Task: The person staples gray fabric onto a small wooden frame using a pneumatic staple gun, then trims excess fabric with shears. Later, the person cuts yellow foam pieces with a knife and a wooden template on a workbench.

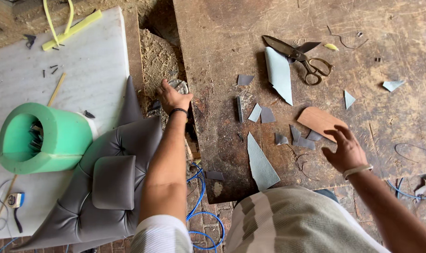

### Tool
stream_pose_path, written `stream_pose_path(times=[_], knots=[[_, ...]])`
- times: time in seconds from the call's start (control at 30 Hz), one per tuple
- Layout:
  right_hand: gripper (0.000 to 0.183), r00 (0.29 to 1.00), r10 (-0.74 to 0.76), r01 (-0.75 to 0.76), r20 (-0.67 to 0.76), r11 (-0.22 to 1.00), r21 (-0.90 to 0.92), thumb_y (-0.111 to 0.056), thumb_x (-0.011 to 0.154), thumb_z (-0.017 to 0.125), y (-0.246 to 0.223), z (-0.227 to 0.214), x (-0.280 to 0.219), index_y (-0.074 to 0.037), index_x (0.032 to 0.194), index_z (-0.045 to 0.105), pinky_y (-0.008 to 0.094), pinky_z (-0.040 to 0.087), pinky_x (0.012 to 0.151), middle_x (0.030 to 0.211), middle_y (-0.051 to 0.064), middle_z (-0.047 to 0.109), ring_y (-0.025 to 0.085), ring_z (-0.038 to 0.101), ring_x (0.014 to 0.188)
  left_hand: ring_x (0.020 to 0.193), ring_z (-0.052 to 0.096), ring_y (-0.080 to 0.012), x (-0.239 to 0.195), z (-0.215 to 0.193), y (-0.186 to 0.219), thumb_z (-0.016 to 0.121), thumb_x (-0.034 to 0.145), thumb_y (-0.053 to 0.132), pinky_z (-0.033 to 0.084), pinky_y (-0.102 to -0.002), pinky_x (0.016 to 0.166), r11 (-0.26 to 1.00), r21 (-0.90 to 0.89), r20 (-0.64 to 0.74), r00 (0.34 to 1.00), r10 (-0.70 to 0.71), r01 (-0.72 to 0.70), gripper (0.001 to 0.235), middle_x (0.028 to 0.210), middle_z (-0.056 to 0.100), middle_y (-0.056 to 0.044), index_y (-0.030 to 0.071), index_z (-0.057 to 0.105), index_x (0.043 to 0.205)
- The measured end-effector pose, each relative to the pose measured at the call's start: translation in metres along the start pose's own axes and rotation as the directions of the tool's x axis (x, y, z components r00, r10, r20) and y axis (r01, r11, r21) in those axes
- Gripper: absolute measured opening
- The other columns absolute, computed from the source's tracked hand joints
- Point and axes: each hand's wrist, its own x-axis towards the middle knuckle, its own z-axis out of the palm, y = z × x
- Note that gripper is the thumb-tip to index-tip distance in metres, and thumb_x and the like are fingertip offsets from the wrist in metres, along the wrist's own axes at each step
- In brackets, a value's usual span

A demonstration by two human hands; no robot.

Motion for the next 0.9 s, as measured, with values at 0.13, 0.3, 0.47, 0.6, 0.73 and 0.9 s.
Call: stream_pose_path(times=[0.13, 0.3, 0.47, 0.6, 0.73, 0.9], knots=[[0.057, 0.996, -0.088, 0.088, 0.006, 0.995, 0.043, -0.028, 0.081, 0.08, -0.001, 0.02, -0.015, -0.021, 0.135, 0.063, 0.042, 0.056, 0.103, 0.157, 0.008, 0.048, 0.032, 0.057, 0.133, 0.137, 0.05, -0.0348, 0.002, -0.018, -0.049, 0.1, 0.055, 0.024, 0.047, -0.05, 0.113, 0.961, -0.12, 0.014, 0.967, 0.254, -0.251, 0.116, 0.152, 0.044, -0.016, 0.022, 0.035, 0.151], [0.051, 0.978, -0.205, 0.204, 0.034, 0.979, 0.025, -0.031, 0.081, 0.079, -0.005, 0.034, -0.022, -0.022, 0.129, 0.065, 0.044, 0.057, 0.102, 0.152, 0.006, 0.051, 0.03, 0.059, 0.13, 0.132, 0.053, -0.0353, -0.03, -0.045, -0.044, 0.103, 0.047, 0.024, 0.047, -0.051, 0.112, 0.875, -0.038, -0.058, 0.875, 0.48, -0.483, 0.113, 0.142, 0.052, -0.015, 0.022, 0.039, 0.141], [0.051, 0.947, -0.259, 0.234, 0.19, 0.962, 0.144, -0.035, 0.083, 0.077, -0.05, 0.017, -0.018, -0.023, 0.131, 0.064, 0.041, 0.06, 0.1, 0.15, 0.003, 0.054, 0.026, 0.069, 0.117, 0.131, 0.055, -0.0392, -0.071, -0.155, -0.005, 0.102, 0.06, 0.025, 0.049, -0.055, 0.11, 0.615, -0.053, -0.026, 0.617, 0.787, -0.787, 0.125, 0.147, 0.056, -0.018, 0.023, 0.027, 0.159], [0.066, 0.86, -0.393, 0.279, 0.325, 0.896, 0.346, -0.041, 0.079, 0.079, -0.121, -0.017, -0.016, -0.024, 0.138, 0.058, 0.046, 0.058, 0.098, 0.151, 0.002, 0.053, 0.03, 0.059, 0.129, 0.117, 0.064, -0.0337, -0.146, -0.208, 0.037, 0.103, 0.055, 0.03, 0.05, -0.053, 0.099, 0.59, -0.073, -0.002, 0.592, 0.806, -0.804, 0.139, 0.144, 0.056, -0.023, 0.021, 0.015, 0.162], [0.103, 0.614, -0.789, 0.608, -0.029, 0.449, 0.654, -0.034, 0.074, 0.09, -0.194, -0.036, -0.037, -0.004, 0.152, 0.03, 0.047, 0.05, 0.106, 0.153, 0.023, 0.046, 0.037, 0.051, 0.139, 0.097, 0.075, -0.028, -0.216, -0.212, 0.075, 0.095, 0.062, 0.035, 0.062, -0.042, 0.084, 0.512, -0.101, 0.011, 0.513, 0.858, -0.853, 0.134, 0.137, 0.065, -0.021, 0.015, 0.011, 0.163], [0.106, 0.836, -0.509, 0.481, -0.202, 0.506, 0.716, -0.023, 0.067, 0.094, -0.193, -0.041, -0.073, 0.004, 0.147, 0.029, 0.043, 0.048, 0.109, 0.135, 0.025, 0.058, 0.032, 0.058, 0.128, 0.088, 0.076, -0.0265, -0.267, -0.171, 0.131, 0.094, 0.066, 0.049, 0.066, -0.038, 0.071, 0.531, -0.125, 0.022, 0.533, 0.846, -0.838, 0.132, 0.123, 0.071, -0.02, 0.01, 0.013, 0.163]])
